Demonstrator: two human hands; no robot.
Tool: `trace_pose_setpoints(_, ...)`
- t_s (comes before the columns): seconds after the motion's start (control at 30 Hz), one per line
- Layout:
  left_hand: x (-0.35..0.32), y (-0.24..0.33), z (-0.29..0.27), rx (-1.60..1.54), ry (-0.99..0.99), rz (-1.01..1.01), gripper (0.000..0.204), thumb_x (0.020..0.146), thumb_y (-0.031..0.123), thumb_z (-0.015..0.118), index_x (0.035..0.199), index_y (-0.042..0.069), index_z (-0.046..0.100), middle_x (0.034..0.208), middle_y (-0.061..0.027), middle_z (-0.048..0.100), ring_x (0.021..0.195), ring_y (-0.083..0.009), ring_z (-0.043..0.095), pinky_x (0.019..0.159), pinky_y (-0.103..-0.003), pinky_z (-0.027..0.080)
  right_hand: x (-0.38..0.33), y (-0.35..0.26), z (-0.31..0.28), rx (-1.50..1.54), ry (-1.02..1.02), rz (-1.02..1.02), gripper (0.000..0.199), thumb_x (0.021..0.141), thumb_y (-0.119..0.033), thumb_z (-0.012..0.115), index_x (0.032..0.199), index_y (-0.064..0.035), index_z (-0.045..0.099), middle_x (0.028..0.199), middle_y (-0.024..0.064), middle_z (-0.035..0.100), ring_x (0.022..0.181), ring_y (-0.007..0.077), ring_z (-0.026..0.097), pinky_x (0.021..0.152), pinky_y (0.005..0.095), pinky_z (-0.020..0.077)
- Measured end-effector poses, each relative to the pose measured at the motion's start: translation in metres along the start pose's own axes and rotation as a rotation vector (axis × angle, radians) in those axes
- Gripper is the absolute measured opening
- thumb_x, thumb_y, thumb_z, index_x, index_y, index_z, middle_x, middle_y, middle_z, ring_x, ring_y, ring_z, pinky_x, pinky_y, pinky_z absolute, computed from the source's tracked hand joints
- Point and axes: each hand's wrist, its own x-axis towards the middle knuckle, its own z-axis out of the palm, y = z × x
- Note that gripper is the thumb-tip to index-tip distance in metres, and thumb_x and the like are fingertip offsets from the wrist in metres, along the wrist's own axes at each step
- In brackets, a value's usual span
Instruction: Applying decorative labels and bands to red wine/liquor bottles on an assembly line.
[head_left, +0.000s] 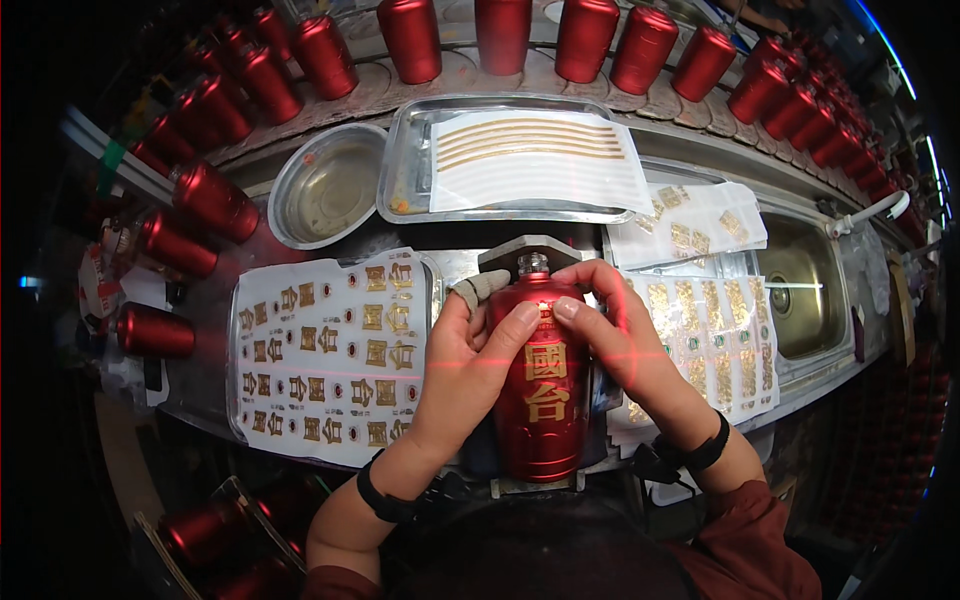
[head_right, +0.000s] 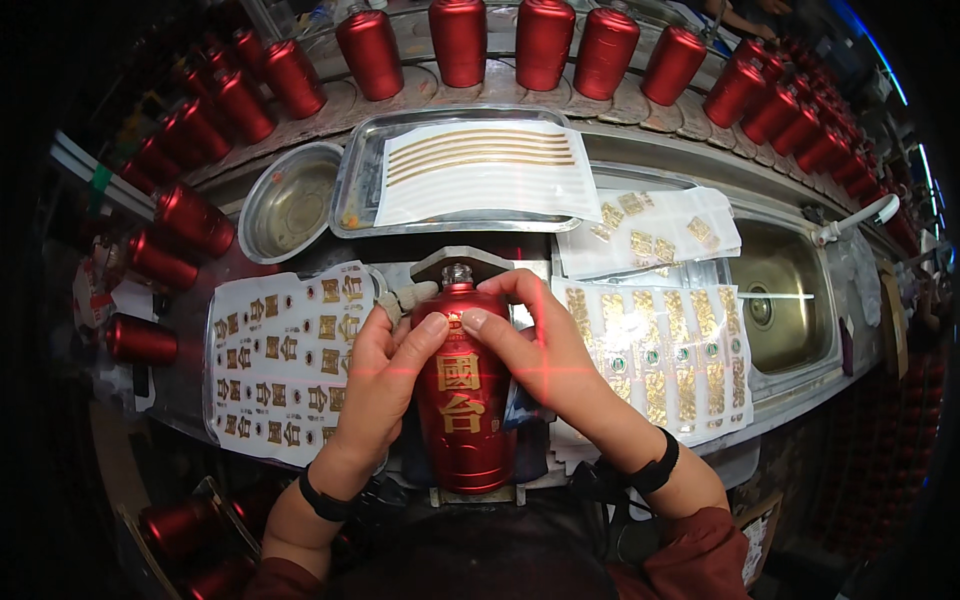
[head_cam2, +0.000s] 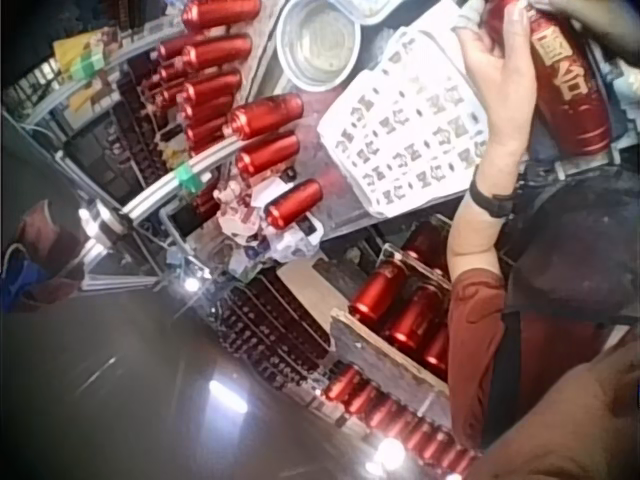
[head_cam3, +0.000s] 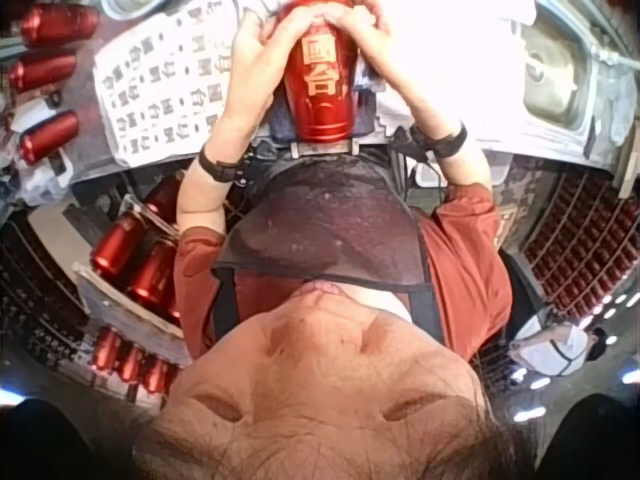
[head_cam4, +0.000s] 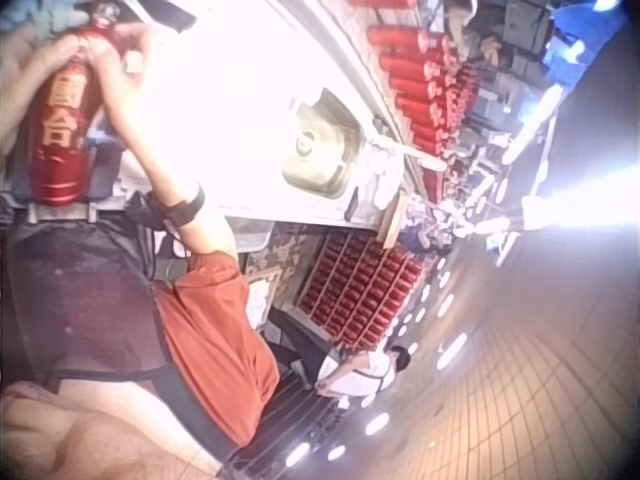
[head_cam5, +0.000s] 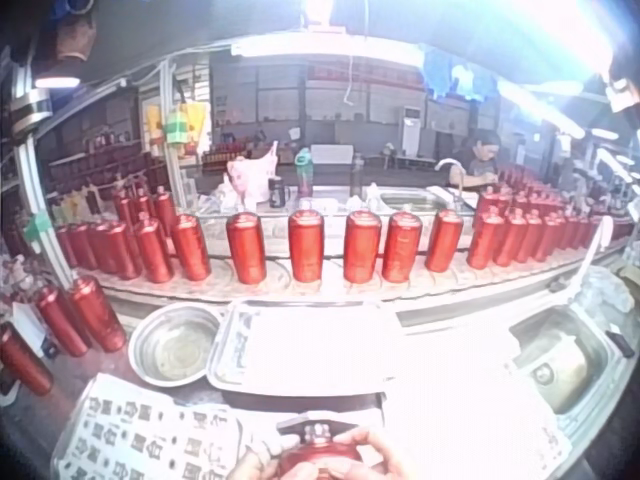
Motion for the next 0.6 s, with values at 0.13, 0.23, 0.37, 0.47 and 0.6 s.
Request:
trace_pose_setpoints(0.13, 0.003, 0.004, 0.002, -0.025, -0.008, -0.016, 0.037, 0.096, 0.012, 0.065, 0.126, -0.002, 0.048, 0.119, -0.0128, 0.063, 0.107, -0.0147, 0.062, 0.092, -0.028, 0.051, 0.001, -0.001, 0.001, 0.004, -0.008, 0.077, 0.037, 0.092, -0.024, 0.070, 0.118, -0.0033, 0.053, 0.109, 0.0081, 0.058, 0.081, 0.0095, 0.061, 0.066, 0.0233, 0.0501)
trace_pose_setpoints(0.23, 0.003, 0.003, 0.004, -0.017, -0.005, -0.031, 0.035, 0.096, 0.012, 0.065, 0.124, -0.002, 0.049, 0.118, -0.0128, 0.064, 0.106, -0.0143, 0.062, 0.090, -0.028, 0.052, 0.000, -0.003, 0.002, -0.017, -0.009, 0.049, 0.036, 0.093, -0.024, 0.069, 0.117, -0.0031, 0.053, 0.108, 0.0079, 0.058, 0.082, 0.0095, 0.061, 0.067, 0.0231, 0.0502)
trace_pose_setpoints(0.37, 0.005, 0.000, 0.003, 0.002, -0.003, -0.021, 0.034, 0.096, 0.012, 0.065, 0.123, -0.002, 0.049, 0.118, -0.0142, 0.064, 0.107, -0.0146, 0.063, 0.090, -0.028, 0.053, 0.000, -0.005, 0.003, -0.003, -0.013, 0.050, 0.036, 0.093, -0.024, 0.068, 0.116, -0.0030, 0.052, 0.109, 0.0085, 0.058, 0.084, 0.0097, 0.061, 0.067, 0.0233, 0.0511)
trace_pose_setpoints(0.47, 0.000, 0.002, 0.002, -0.029, 0.002, -0.011, 0.037, 0.095, 0.013, 0.066, 0.124, -0.002, 0.048, 0.119, -0.0149, 0.063, 0.108, -0.0151, 0.062, 0.090, -0.029, 0.053, 0.000, 0.002, 0.001, 0.021, -0.031, 0.018, 0.037, 0.093, -0.025, 0.068, 0.118, -0.0033, 0.051, 0.112, 0.0095, 0.057, 0.086, 0.0099, 0.062, 0.066, 0.0231, 0.0516)
trace_pose_setpoints(0.6, -0.005, 0.000, -0.001, 0.017, -0.007, -0.027, 0.042, 0.093, 0.013, 0.068, 0.127, 0.000, 0.046, 0.121, -0.0148, 0.062, 0.110, -0.0159, 0.062, 0.092, -0.029, 0.052, -0.009, 0.001, 0.002, 0.042, -0.030, 0.009, 0.040, 0.093, -0.024, 0.068, 0.121, -0.0034, 0.050, 0.117, 0.0102, 0.056, 0.089, 0.0106, 0.062, 0.067, 0.0237, 0.0517)
